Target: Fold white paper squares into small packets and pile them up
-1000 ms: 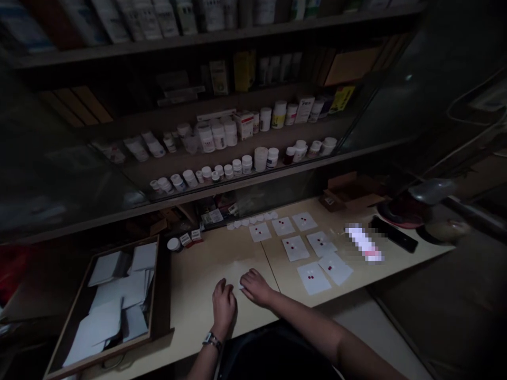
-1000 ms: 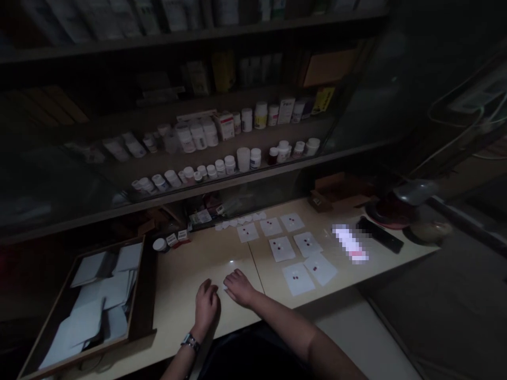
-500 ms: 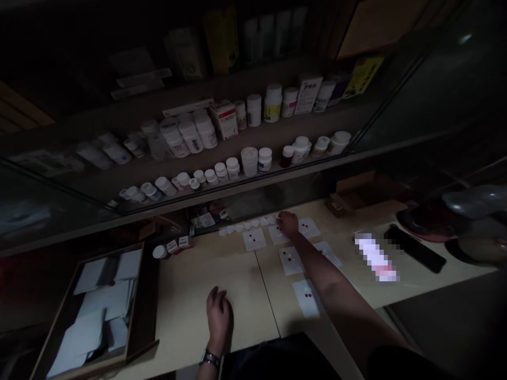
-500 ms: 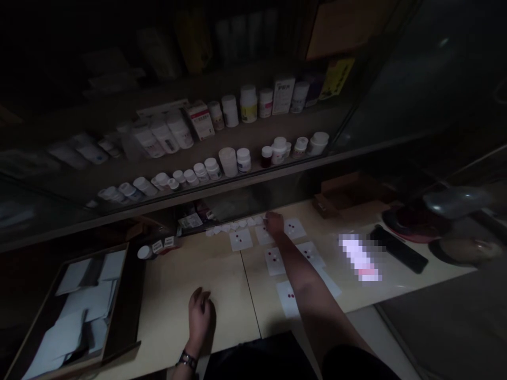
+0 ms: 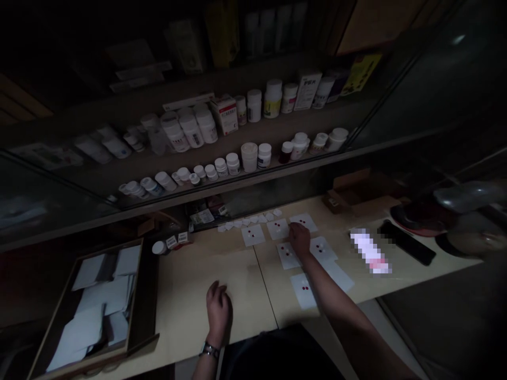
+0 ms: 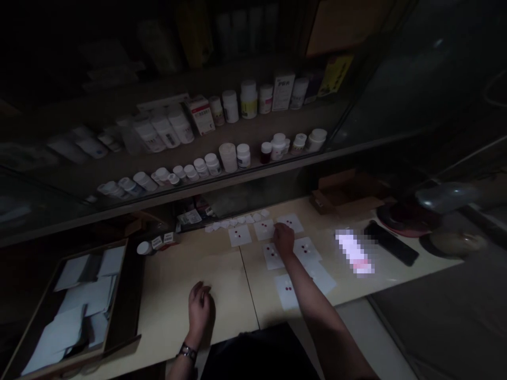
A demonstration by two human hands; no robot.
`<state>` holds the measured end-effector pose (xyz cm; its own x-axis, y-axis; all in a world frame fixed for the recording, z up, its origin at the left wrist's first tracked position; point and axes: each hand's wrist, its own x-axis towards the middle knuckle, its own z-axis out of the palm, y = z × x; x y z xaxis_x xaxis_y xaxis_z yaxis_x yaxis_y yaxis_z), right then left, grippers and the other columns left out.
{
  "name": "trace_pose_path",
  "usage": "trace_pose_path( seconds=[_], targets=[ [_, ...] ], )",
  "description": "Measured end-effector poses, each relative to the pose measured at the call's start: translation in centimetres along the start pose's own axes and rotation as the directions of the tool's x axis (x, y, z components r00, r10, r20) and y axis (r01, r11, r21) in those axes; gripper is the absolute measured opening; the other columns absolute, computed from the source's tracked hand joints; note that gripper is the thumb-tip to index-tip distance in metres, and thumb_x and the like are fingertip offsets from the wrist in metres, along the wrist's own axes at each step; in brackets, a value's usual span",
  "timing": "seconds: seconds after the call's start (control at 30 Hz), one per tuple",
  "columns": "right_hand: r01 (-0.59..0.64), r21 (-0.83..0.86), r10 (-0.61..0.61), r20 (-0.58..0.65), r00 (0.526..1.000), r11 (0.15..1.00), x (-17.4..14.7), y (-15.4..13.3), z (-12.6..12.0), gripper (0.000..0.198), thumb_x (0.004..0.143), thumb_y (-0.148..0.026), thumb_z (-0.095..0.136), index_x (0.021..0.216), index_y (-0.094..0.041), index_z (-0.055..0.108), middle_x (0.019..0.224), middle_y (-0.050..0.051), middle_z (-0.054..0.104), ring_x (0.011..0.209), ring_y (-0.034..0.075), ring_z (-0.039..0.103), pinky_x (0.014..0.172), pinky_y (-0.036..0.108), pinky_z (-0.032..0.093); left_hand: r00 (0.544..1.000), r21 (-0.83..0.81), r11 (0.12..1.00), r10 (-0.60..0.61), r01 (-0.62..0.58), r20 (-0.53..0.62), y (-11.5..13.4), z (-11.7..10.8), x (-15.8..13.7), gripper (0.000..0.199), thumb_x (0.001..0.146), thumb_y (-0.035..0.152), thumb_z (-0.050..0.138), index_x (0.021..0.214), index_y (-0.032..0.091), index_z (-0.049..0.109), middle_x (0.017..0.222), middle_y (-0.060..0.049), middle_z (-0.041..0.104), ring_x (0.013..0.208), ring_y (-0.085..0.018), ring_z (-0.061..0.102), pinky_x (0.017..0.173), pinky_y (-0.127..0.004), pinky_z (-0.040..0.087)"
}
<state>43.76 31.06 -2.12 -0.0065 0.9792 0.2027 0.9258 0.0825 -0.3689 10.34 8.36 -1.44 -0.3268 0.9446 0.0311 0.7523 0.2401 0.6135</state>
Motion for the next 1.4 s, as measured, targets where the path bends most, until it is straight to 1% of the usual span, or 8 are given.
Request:
trace_pose_path(
  seconds=[0.13, 0.27, 0.43, 0.6, 0.77, 1.0, 1.17, 1.4],
  targets=[
    [0.018, 0.002, -0.018, 0.064, 0.998, 1.0, -0.3, -2.3, -0.4, 0.036, 0.087, -0.014, 0.036, 0.107, -0.012, 0.065, 0.115, 0.013, 0.063, 0.107, 0.025, 0.053, 0.092, 0.037, 0.034, 0.998, 0.0, 0.998, 0.059, -0.059, 0.029, 0.2, -0.5, 0.1, 0.034, 0.089, 0.024, 0.035, 0.095, 0.016, 0.067, 0.119, -0.014, 0.055, 0.117, -0.027, 0.048, 0.102, -0.047, 0.041],
    [0.279, 0.034, -0.276, 0.298, 0.914, 0.96, -1.9, -7.6, 0.6, 0.034, 0.087, -0.015, 0.039, 0.109, -0.017, 0.065, 0.12, 0.011, 0.061, 0.112, 0.024, 0.05, 0.101, 0.039, 0.025, 0.995, 0.009, 0.996, 0.093, -0.093, 0.045, 0.2, -0.6, -0.2, 0.033, 0.089, 0.024, 0.034, 0.096, 0.017, 0.066, 0.12, -0.012, 0.056, 0.118, -0.026, 0.048, 0.102, -0.046, 0.04],
    [0.254, -0.029, -0.23, 0.336, 0.913, 0.967, -5.4, -12.8, 2.4, 0.036, 0.09, -0.03, 0.045, 0.122, -0.019, 0.058, 0.127, 0.013, 0.055, 0.115, 0.029, 0.045, 0.101, 0.047, 0.022, 0.994, 0.009, 0.995, 0.103, -0.104, 0.045, -0.3, -1.1, -0.5, 0.033, 0.089, 0.022, 0.034, 0.097, 0.017, 0.066, 0.12, -0.012, 0.056, 0.12, -0.026, 0.047, 0.103, -0.046, 0.04],
    [0.271, -0.034, -0.241, 0.361, 0.901, 0.962, -7.1, -14.0, 2.8, 0.033, 0.092, -0.033, 0.046, 0.119, -0.019, 0.058, 0.123, 0.013, 0.056, 0.115, 0.031, 0.044, 0.105, 0.056, 0.014, 0.994, 0.014, 0.994, 0.104, -0.104, 0.038, -1.8, -2.4, -0.7, 0.033, 0.087, 0.021, 0.034, 0.095, 0.016, 0.066, 0.118, -0.012, 0.057, 0.118, -0.025, 0.048, 0.102, -0.044, 0.041],
    [0.403, 0.063, -0.392, 0.407, 0.825, 0.913, -10.1, -14.8, 2.5, 0.035, 0.092, -0.035, 0.045, 0.121, -0.02, 0.057, 0.127, 0.012, 0.054, 0.121, 0.028, 0.04, 0.109, 0.058, 0.005, 0.992, 0.001, 0.992, 0.123, -0.124, 0.036, -3.2, -3.2, -1.2, 0.032, 0.087, 0.022, 0.035, 0.095, 0.016, 0.066, 0.119, -0.013, 0.056, 0.116, -0.026, 0.049, 0.1, -0.046, 0.042],
    [0.542, 0.201, -0.568, 0.456, 0.685, 0.816, -14.6, -17.8, 2.5, 0.043, 0.089, -0.041, 0.049, 0.123, -0.017, 0.057, 0.13, 0.014, 0.052, 0.124, 0.027, 0.04, 0.111, 0.055, 0.006, 0.951, 0.024, 0.957, 0.283, -0.288, 0.127, -4.4, -3.8, -2.7, 0.03, 0.087, 0.017, 0.037, 0.099, 0.017, 0.065, 0.12, -0.013, 0.057, 0.116, -0.025, 0.05, 0.1, -0.045, 0.041],
    [0.546, 0.245, -0.59, 0.475, 0.653, 0.801, -16.1, -20.1, 2.2, 0.045, 0.087, -0.042, 0.05, 0.123, -0.016, 0.057, 0.131, 0.016, 0.052, 0.124, 0.028, 0.042, 0.111, 0.052, 0.014, 0.878, 0.153, 0.88, 0.403, -0.449, 0.258, -6.2, -4.3, -3.5, 0.041, 0.083, 0.01, 0.039, 0.119, 0.015, 0.057, 0.128, -0.015, 0.052, 0.121, -0.027, 0.045, 0.102, -0.048, 0.037],
    [0.547, 0.308, -0.626, 0.45, 0.637, 0.779, -19.4, -22.3, 2.4, 0.044, 0.084, -0.038, 0.053, 0.12, -0.015, 0.059, 0.13, 0.017, 0.053, 0.123, 0.028, 0.044, 0.11, 0.05, 0.018, 0.831, 0.278, 0.809, 0.397, -0.517, 0.39, -7.9, -5.7, -3.4, 0.048, 0.083, 0.009, 0.04, 0.13, 0.017, 0.05, 0.141, -0.014, 0.043, 0.131, -0.028, 0.036, 0.105, -0.05, 0.03]
  ],
)
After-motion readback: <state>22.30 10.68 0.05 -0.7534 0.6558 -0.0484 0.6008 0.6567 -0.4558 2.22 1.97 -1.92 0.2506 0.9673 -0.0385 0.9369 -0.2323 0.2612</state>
